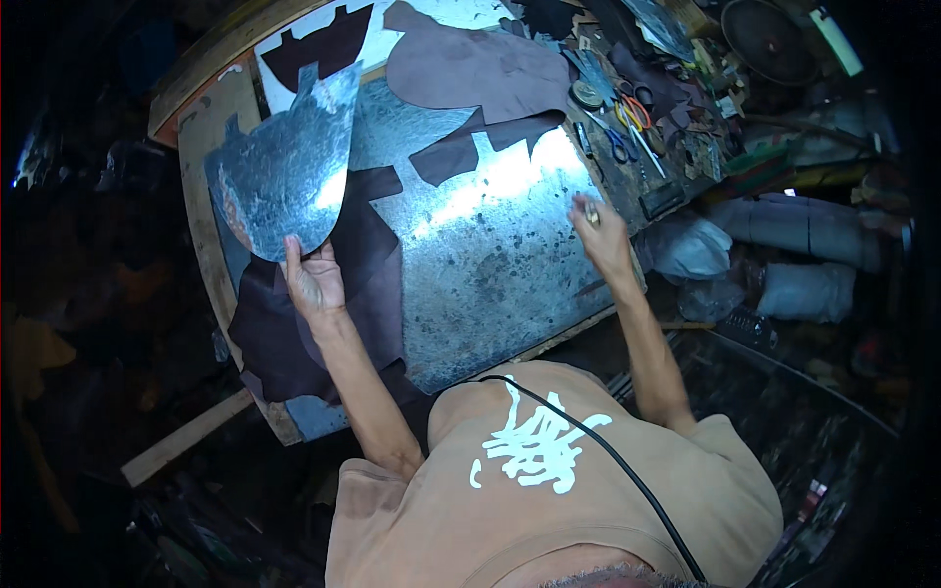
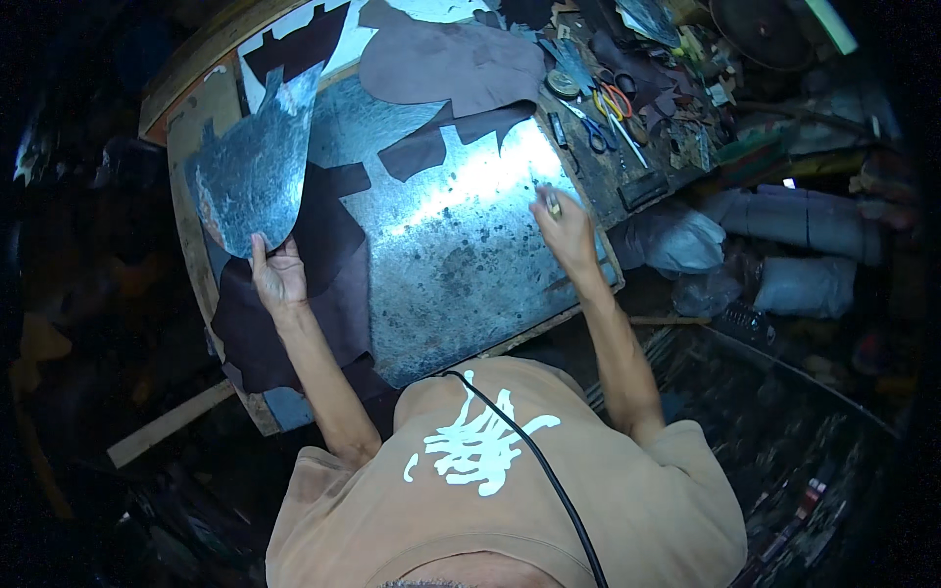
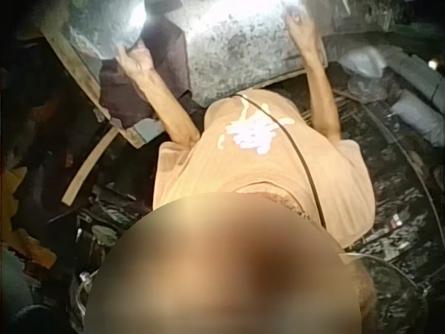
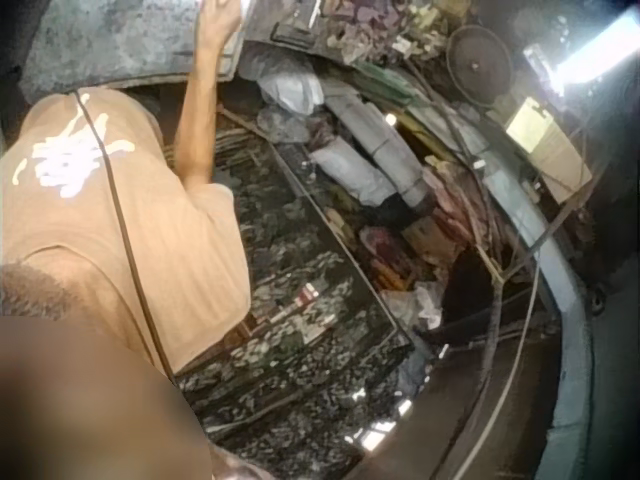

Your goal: Cutting leather pieces using a metal template and a hand knife in a workshop.

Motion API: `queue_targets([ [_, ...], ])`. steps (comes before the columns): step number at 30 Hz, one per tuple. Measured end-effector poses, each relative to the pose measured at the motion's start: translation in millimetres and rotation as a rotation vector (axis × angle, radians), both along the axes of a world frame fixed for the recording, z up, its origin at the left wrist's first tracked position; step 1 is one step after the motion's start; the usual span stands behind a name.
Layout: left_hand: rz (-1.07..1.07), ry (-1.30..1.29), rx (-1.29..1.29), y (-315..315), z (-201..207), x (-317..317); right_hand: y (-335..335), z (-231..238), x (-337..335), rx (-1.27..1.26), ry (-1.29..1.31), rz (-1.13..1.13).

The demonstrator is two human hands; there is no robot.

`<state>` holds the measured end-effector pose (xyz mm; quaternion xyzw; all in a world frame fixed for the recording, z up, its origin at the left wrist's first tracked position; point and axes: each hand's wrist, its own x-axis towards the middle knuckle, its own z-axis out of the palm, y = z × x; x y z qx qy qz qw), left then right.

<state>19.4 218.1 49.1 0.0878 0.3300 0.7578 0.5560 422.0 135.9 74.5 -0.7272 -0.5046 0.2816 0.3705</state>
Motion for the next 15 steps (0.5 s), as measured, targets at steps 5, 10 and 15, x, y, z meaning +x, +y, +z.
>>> queue_targets([
  [5,0.066,0.003,-0.218,-16.7,-36.5,-24.2,110.5,0.8,2.6,0.03,-0.456,0.292],
  [10,0.106,-0.04,-0.267,-25.5,-52.0,-30.2,200.8,-39.8,-31.4,0.014,-0.744,0.492],
  [15,0.158,-0.087,-0.435,-67.8,-43.4,-20.0,260.2,-73.0,-46.5,0.014,-0.808,0.557],
])
